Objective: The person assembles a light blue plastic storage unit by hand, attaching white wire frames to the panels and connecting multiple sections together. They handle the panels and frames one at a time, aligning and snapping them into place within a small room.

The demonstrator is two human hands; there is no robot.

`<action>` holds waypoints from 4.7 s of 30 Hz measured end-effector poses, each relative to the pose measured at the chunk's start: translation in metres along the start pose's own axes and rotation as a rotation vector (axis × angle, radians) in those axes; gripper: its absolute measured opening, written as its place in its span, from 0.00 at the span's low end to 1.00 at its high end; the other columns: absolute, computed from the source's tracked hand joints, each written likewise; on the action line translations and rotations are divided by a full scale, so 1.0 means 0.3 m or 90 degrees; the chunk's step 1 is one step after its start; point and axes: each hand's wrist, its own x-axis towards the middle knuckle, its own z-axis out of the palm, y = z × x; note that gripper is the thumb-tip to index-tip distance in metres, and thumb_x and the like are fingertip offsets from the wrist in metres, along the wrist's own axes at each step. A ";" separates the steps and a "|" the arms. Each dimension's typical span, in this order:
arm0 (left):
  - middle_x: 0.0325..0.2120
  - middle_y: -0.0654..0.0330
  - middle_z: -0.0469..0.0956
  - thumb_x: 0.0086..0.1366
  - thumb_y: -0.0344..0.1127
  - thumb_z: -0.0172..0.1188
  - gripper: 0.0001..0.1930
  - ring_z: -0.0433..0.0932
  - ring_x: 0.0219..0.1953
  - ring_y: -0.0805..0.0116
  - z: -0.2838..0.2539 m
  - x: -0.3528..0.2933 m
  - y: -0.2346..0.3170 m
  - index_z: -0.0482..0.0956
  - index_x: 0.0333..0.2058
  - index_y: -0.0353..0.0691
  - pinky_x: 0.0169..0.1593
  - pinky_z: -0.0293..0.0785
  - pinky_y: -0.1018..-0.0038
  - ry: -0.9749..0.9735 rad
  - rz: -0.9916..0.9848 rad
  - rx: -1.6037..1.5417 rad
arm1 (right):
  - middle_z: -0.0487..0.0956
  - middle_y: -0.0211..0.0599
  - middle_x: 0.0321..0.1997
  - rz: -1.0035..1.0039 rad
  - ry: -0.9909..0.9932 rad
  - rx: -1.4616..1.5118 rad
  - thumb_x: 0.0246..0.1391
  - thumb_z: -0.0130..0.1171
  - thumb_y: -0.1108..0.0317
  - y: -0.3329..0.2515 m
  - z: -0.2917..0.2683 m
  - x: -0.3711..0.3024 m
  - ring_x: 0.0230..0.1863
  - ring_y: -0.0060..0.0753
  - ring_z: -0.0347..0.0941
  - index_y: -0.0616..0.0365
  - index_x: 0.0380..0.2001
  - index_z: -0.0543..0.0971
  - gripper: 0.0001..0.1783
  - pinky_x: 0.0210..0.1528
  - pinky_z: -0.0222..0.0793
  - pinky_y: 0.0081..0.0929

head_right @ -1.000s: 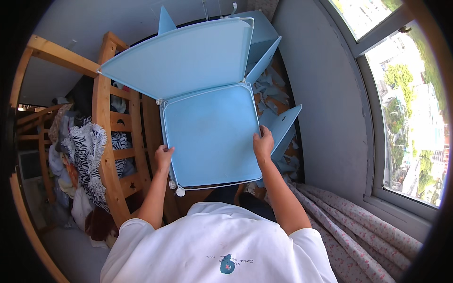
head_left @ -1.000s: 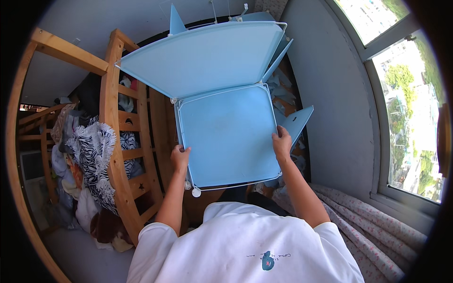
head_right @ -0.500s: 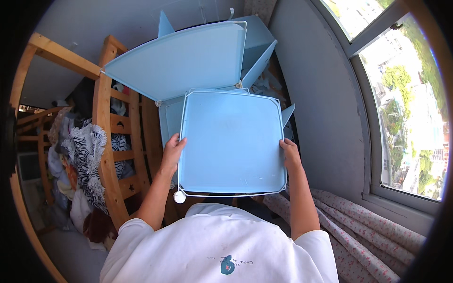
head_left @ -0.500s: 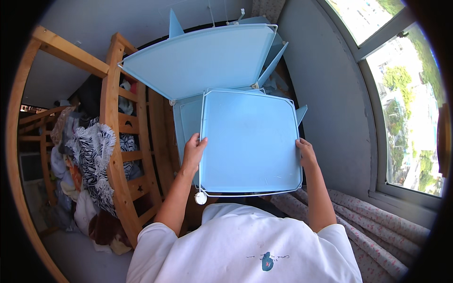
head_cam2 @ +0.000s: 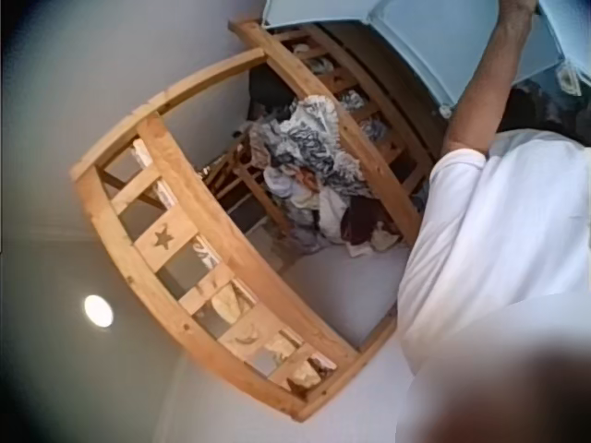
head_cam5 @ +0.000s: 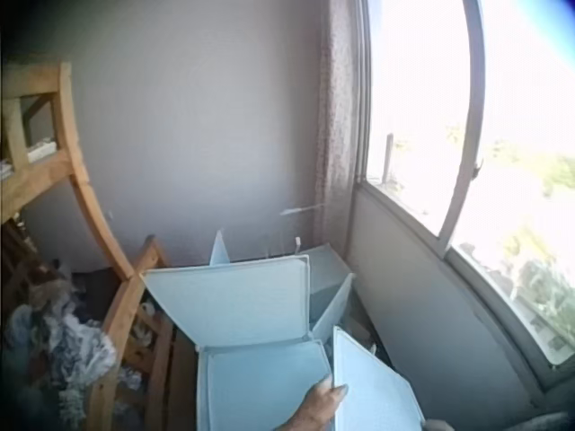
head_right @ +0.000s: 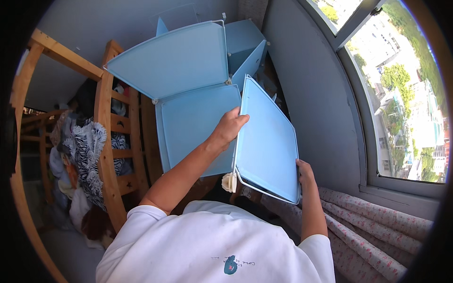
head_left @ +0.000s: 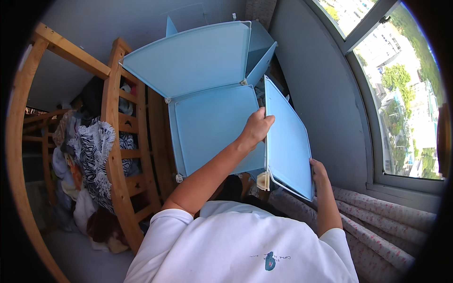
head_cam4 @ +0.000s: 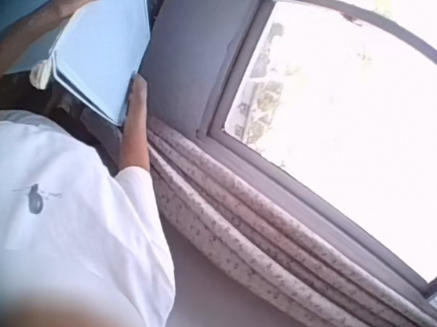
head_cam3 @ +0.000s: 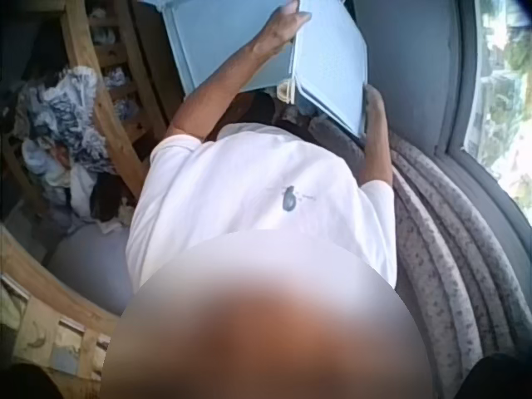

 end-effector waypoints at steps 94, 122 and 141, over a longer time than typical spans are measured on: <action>0.29 0.56 0.74 0.64 0.36 0.47 0.13 0.72 0.29 0.67 -0.922 -0.281 -0.809 0.71 0.35 0.29 0.35 0.69 0.71 0.714 -0.145 0.121 | 0.72 0.34 0.44 -0.042 0.046 0.073 0.53 0.51 0.64 0.307 0.481 0.017 0.41 0.31 0.69 0.58 0.50 0.67 0.21 0.39 0.66 0.30; 0.22 0.59 0.75 0.59 0.26 0.52 0.06 0.71 0.21 0.77 -0.130 -0.499 0.162 0.72 0.33 0.28 0.25 0.67 0.78 0.255 0.326 0.415 | 0.75 0.37 0.43 -0.191 0.011 -0.058 0.56 0.49 0.62 0.409 0.398 0.039 0.44 0.31 0.72 0.59 0.55 0.65 0.24 0.37 0.68 0.25; 0.34 0.58 0.74 0.61 0.25 0.51 0.11 0.73 0.32 0.73 -0.270 -0.359 -0.009 0.70 0.42 0.27 0.37 0.70 0.76 0.345 0.196 0.046 | 0.67 0.44 0.54 -0.308 -0.156 -0.043 0.56 0.48 0.57 0.264 0.398 -0.096 0.54 0.34 0.64 0.65 0.55 0.62 0.28 0.53 0.59 0.26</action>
